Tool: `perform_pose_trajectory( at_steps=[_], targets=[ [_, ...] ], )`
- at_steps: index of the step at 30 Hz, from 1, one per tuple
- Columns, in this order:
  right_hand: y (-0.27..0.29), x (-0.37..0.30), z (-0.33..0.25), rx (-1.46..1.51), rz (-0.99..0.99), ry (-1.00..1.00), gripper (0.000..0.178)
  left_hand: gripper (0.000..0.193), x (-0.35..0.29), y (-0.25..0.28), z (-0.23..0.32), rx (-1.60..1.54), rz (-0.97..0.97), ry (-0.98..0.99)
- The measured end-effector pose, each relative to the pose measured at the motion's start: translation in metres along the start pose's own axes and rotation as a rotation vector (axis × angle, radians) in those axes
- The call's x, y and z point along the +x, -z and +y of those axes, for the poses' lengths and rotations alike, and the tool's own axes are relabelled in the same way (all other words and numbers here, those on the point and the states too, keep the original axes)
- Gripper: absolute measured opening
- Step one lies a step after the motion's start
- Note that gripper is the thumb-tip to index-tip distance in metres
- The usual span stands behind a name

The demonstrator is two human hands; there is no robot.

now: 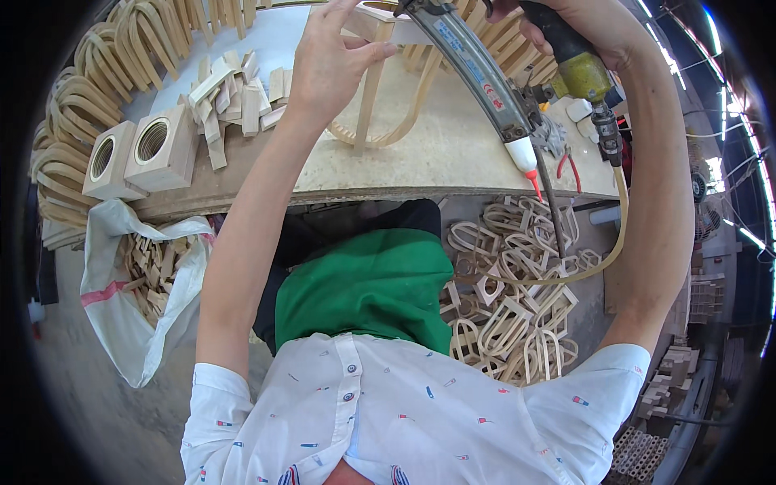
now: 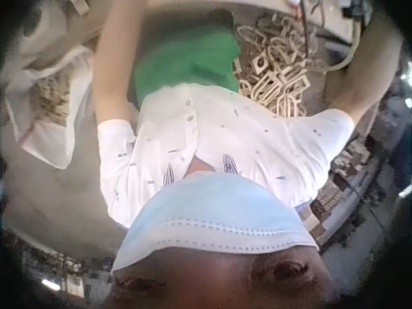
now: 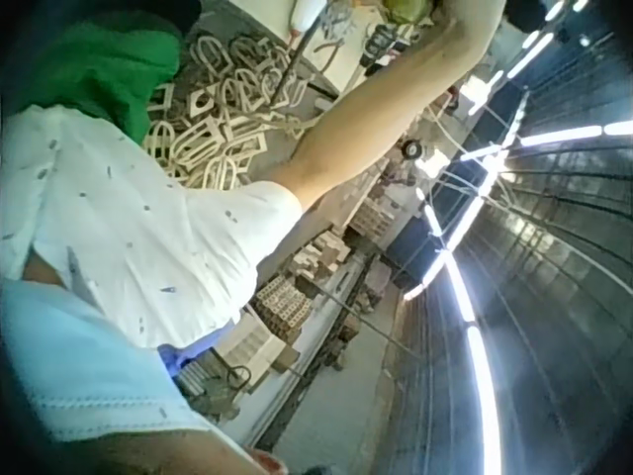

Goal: The person assembles small wooden frames by applying glue to the joints and securing them with a pneumatic nail gun. They use pliers to adjust the pieces and a sanding block to smooth the edges. The finished frames are placed on a nearby pallet.

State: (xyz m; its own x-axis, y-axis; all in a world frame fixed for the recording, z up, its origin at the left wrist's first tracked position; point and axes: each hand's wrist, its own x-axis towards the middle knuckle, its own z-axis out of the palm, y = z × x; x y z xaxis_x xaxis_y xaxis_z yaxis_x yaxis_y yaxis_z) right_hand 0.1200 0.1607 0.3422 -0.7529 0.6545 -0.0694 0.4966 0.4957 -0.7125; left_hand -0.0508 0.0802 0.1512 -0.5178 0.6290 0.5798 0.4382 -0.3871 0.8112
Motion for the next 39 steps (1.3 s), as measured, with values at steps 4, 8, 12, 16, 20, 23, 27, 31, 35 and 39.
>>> perform_pose_trajectory(
  at_steps=[4,8,12,16,20,23,27,31,35,39],
  targets=[
    [0.003,0.001,0.021,-0.191,-0.003,0.119,0.035,0.068,-0.018,0.017,-0.016,0.134,0.092,-0.056],
    [0.013,-0.017,0.029,-0.087,-0.025,0.132,0.028,0.076,-0.003,0.035,-0.033,0.029,0.001,0.125],
    [0.026,-0.029,0.034,-0.068,-0.061,0.091,0.031,0.073,0.014,0.042,-0.028,-0.244,-0.249,0.264],
    [0.04,-0.039,0.047,-0.067,-0.014,0.033,0.029,0.059,0.017,0.037,-0.027,-0.266,-0.405,0.245],
    [0.042,-0.046,0.053,-0.079,0.023,0.051,0.028,0.052,0.004,0.023,-0.019,-0.246,-0.329,0.187],
    [0.034,-0.045,0.043,-0.109,0.006,0.148,0.027,0.051,-0.008,0.014,-0.011,-0.227,-0.256,0.163],
    [0.034,-0.047,0.025,-0.164,-0.057,0.108,0.033,0.05,-0.016,-0.003,-0.002,-0.254,-0.26,0.115],
    [0.007,-0.027,-0.004,-0.191,-0.06,0.047,0.022,0.049,-0.022,0.007,-0.002,-0.192,-0.216,0.11],
    [0.009,-0.024,-0.003,-0.157,-0.096,0.112,0.023,0.049,-0.024,0.006,0.0,-0.185,-0.212,0.119],
    [0.005,-0.022,-0.004,-0.189,-0.08,0.088,0.023,0.049,-0.025,0.007,-0.001,-0.212,-0.204,0.121]
  ],
)
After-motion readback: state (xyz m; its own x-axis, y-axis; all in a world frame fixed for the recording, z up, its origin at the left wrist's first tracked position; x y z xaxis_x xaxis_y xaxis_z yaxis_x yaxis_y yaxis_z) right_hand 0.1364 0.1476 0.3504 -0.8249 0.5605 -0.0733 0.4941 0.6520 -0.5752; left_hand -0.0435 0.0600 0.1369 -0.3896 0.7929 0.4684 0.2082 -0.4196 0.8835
